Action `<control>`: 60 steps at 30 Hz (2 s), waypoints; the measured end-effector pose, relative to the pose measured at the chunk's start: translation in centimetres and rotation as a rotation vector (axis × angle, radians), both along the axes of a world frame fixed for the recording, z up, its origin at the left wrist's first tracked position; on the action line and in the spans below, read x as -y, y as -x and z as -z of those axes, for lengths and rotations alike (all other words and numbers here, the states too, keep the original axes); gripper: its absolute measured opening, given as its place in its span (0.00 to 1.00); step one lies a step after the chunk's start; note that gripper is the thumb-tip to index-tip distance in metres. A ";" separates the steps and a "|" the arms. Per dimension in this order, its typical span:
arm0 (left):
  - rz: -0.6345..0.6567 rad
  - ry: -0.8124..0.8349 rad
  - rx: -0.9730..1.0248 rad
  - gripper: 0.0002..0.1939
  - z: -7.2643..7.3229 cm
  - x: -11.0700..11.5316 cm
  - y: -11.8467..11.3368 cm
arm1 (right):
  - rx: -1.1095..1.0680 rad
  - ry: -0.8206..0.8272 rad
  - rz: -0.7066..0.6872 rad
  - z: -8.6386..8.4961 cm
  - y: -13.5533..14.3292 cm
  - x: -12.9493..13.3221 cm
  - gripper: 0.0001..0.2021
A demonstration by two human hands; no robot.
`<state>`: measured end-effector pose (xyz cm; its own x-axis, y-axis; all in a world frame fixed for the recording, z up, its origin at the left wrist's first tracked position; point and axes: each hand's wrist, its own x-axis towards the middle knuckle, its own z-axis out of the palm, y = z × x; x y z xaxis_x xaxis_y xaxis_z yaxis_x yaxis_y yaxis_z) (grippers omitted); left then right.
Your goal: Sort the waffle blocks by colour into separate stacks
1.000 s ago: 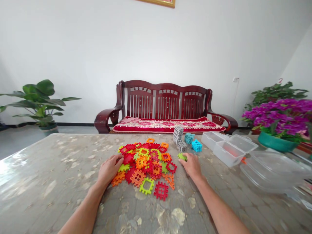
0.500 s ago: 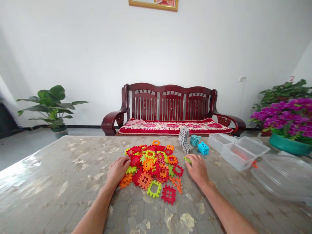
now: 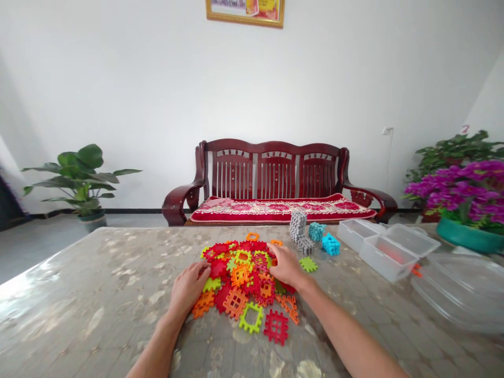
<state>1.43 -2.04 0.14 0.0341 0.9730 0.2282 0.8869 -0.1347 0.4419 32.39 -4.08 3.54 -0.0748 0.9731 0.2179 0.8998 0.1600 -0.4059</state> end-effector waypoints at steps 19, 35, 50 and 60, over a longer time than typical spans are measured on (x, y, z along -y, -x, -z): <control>0.004 0.008 0.017 0.17 0.0 0.0 -0.1 | 0.146 -0.017 -0.109 -0.9 0.4 -0.2 0.23; 0.016 0.010 -0.014 0.19 -0.1 0.0 -0.1 | -0.374 -0.239 -0.065 3.8 -6.4 4.5 0.30; 0.008 -0.025 -0.026 0.19 0.1 -0.1 0.0 | -0.051 -0.210 -0.049 2.5 -4.8 6.1 0.30; 0.002 -0.010 -0.049 0.20 0.7 -0.5 0.3 | -0.177 -0.267 -0.106 2.9 -4.1 6.3 0.35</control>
